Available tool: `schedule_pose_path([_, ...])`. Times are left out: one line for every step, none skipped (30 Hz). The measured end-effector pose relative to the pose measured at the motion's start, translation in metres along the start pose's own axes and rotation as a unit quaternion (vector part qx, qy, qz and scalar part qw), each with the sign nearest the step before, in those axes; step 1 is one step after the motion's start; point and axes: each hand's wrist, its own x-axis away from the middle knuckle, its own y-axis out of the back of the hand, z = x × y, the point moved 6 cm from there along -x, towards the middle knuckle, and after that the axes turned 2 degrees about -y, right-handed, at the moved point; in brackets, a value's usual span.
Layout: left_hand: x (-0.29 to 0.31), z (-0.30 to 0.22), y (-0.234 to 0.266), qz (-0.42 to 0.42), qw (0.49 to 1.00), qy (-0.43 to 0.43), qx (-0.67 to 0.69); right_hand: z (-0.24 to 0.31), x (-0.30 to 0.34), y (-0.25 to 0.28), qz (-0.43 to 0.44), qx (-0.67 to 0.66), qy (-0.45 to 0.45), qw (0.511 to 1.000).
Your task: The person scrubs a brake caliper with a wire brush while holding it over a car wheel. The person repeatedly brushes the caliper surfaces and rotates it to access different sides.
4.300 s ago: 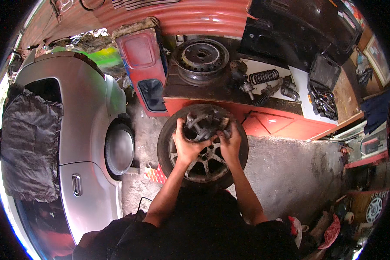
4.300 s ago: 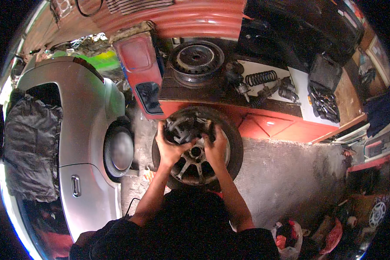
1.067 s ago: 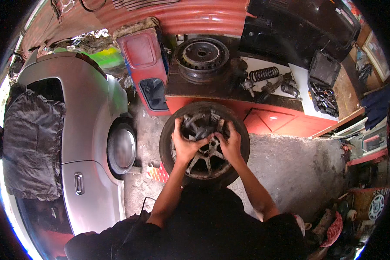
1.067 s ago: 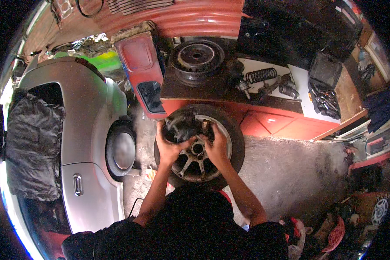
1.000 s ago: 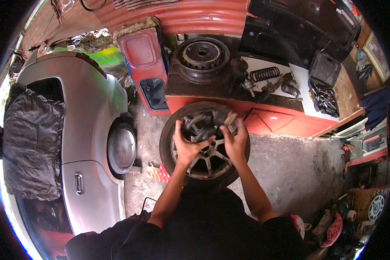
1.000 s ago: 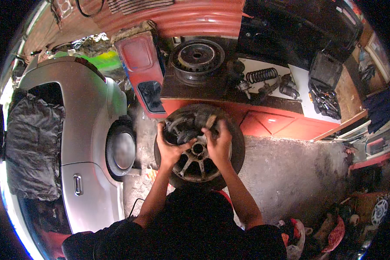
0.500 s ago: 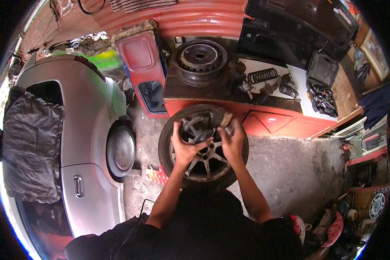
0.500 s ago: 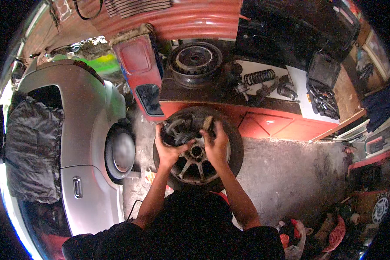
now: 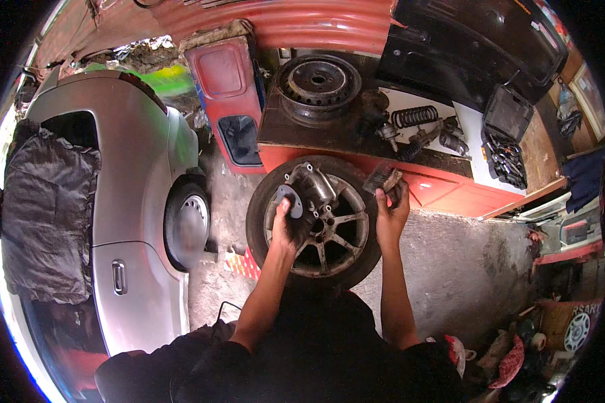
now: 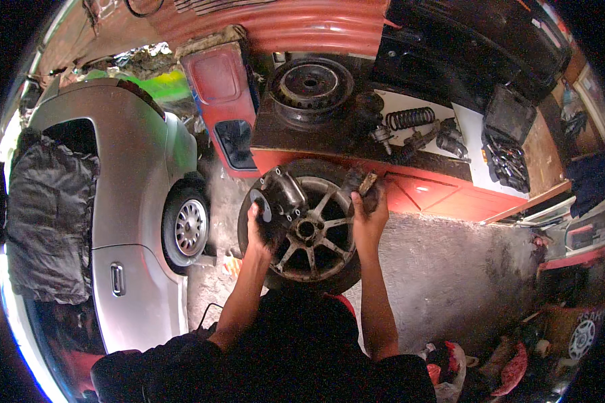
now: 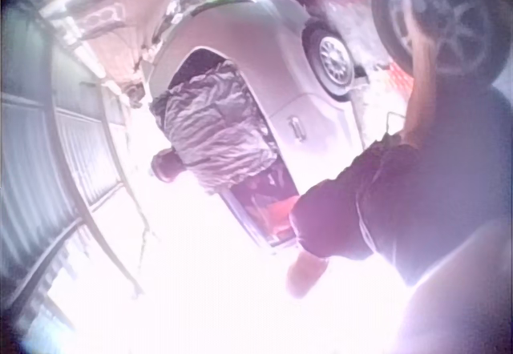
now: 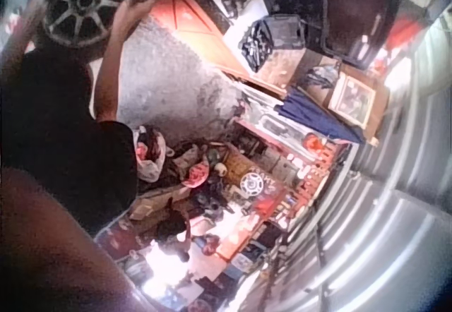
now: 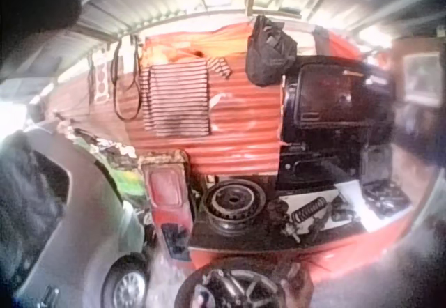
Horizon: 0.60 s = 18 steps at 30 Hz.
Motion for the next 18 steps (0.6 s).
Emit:
schedule_pose_path([-0.001,0.001,-0.005,0.003,1.0,-0.001,0.01,0.002,0.006,-0.002,0.013,0.003,-0.004,1.0])
schedule_pose_path([-0.001,0.002,-0.01,0.007,1.0,-0.002,0.02,0.003,0.011,-0.003,0.026,0.005,-0.008,1.0])
schedule_pose_path([-0.001,0.002,-0.012,0.007,1.0,-0.003,0.014,0.002,0.015,-0.004,0.037,0.033,-0.01,0.999])
schedule_pose_path([0.0,0.002,-0.017,0.024,1.0,0.0,0.019,0.003,0.019,-0.004,0.039,0.021,-0.017,0.999])
schedule_pose_path([0.001,0.001,-0.024,0.042,0.999,0.002,0.022,0.005,0.021,-0.006,0.042,0.008,-0.023,0.999])
schedule_pose_path([0.002,0.0,-0.027,0.06,0.998,0.005,0.025,0.006,0.022,-0.006,0.044,-0.005,-0.029,0.999])
schedule_pose_path([0.002,0.0,-0.027,0.062,0.998,0.006,0.031,0.008,0.022,-0.006,0.045,-0.013,-0.029,0.998])
schedule_pose_path([0.002,0.0,-0.026,0.065,0.997,0.009,0.035,0.009,0.021,-0.005,0.046,-0.021,-0.028,0.998])
schedule_pose_path([0.002,0.001,-0.025,0.068,0.997,0.011,0.04,0.01,0.021,-0.004,0.047,-0.03,-0.028,0.998])
schedule_pose_path([0.001,0.002,-0.02,0.061,0.997,0.019,0.048,0.013,0.02,-0.003,0.043,-0.032,-0.022,0.998])
schedule_pose_path([0.0,0.003,-0.016,0.054,0.997,0.027,0.056,0.018,0.019,-0.003,0.039,-0.035,-0.016,0.998])
schedule_pose_path([0.0,0.004,-0.012,0.046,0.996,0.035,0.064,0.02,0.018,-0.002,0.036,-0.038,-0.01,0.999])
schedule_pose_path([0.001,0.005,-0.008,0.03,0.997,0.031,0.061,0.02,0.019,-0.001,0.036,-0.032,-0.011,0.999])
schedule_pose_path([0.002,0.004,-0.012,0.015,0.998,0.029,0.059,0.02,0.018,0.002,0.035,-0.025,-0.012,0.999])
schedule_pose_path([0.004,0.003,-0.016,0.0,0.998,0.026,0.056,0.02,0.017,0.004,0.034,-0.019,-0.012,0.999])
schedule_pose_path([0.005,-0.001,-0.018,0.008,1.0,-0.004,0.01,0.021,0.017,0.003,0.034,-0.023,-0.008,0.999])
schedule_pose_path([0.006,-0.006,-0.022,0.017,0.999,-0.033,-0.038,0.022,0.018,0.002,0.034,-0.028,-0.004,0.999])
schedule_pose_path([0.008,-0.011,-0.027,0.026,0.994,-0.062,-0.085,0.023,0.018,0.001,0.033,-0.032,0.0,0.999])
